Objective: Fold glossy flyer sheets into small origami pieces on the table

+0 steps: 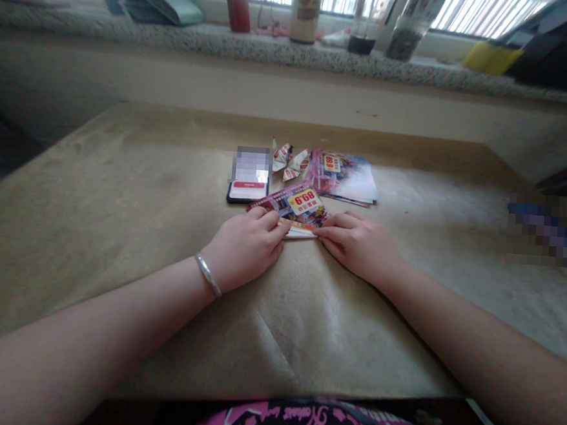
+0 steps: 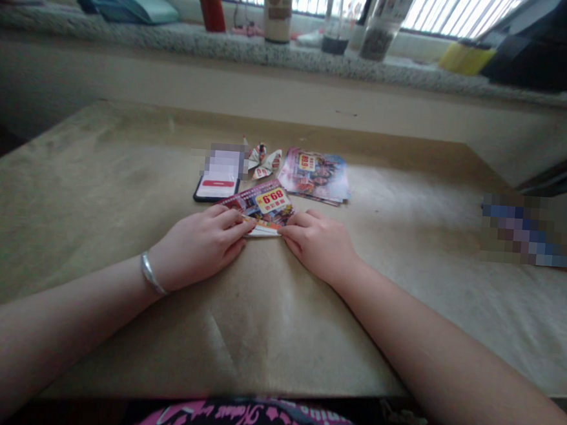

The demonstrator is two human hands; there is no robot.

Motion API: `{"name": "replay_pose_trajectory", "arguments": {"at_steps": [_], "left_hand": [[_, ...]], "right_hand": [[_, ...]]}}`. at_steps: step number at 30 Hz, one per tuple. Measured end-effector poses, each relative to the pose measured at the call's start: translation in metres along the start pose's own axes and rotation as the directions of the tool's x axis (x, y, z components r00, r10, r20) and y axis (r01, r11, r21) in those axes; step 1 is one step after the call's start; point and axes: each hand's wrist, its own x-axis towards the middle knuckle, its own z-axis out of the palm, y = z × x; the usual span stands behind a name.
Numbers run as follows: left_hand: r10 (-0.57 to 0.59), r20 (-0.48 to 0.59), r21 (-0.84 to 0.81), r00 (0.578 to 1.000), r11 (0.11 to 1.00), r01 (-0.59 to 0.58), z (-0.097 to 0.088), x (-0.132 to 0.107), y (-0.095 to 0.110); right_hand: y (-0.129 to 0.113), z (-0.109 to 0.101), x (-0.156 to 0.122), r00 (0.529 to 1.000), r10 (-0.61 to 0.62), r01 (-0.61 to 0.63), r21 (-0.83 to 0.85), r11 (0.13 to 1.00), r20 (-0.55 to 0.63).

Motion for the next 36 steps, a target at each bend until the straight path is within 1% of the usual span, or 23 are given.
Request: {"name": "replay_pose_trajectory", "arguments": {"at_steps": [9,12,19,23,26,31,36], "left_hand": [[0.057,0.038,-0.002,0.998,0.998,-0.057,-0.001,-0.001,0.002],[0.068,0.017,-0.010,0.998,0.998,-0.068,0.000,-0.002,0.001],[0.018,-0.020,-0.060,1.000,0.998,-0.020,0.004,-0.004,0.003],[0.048,-0.037,-0.103,0.998,0.993,-0.051,0.006,-0.003,0.004],[0.080,-0.011,-0.129,0.997,0.988,-0.081,0.005,-0.002,0.004],[0.097,0.010,-0.135,0.995,0.986,-0.094,0.002,0.000,0.002],[0.107,0.033,-0.146,0.994,0.984,-0.101,0.001,0.000,0.002]], "right_hand": [[0.003,-0.001,-0.001,1.000,0.027,-0.028,0.082,0.996,0.014],[0.003,0.000,-0.001,0.999,0.037,-0.039,0.088,0.995,0.023],[0.004,0.000,0.000,0.999,0.037,-0.040,0.115,0.993,0.026],[0.005,0.000,0.000,1.000,0.020,-0.022,0.147,0.989,0.015],[0.007,0.000,-0.001,1.000,0.010,-0.010,0.170,0.985,0.002],[0.011,0.000,-0.001,1.000,0.008,-0.008,0.204,0.979,0.005],[0.011,-0.001,-0.001,1.000,-0.019,0.017,0.158,0.987,0.012]]}}
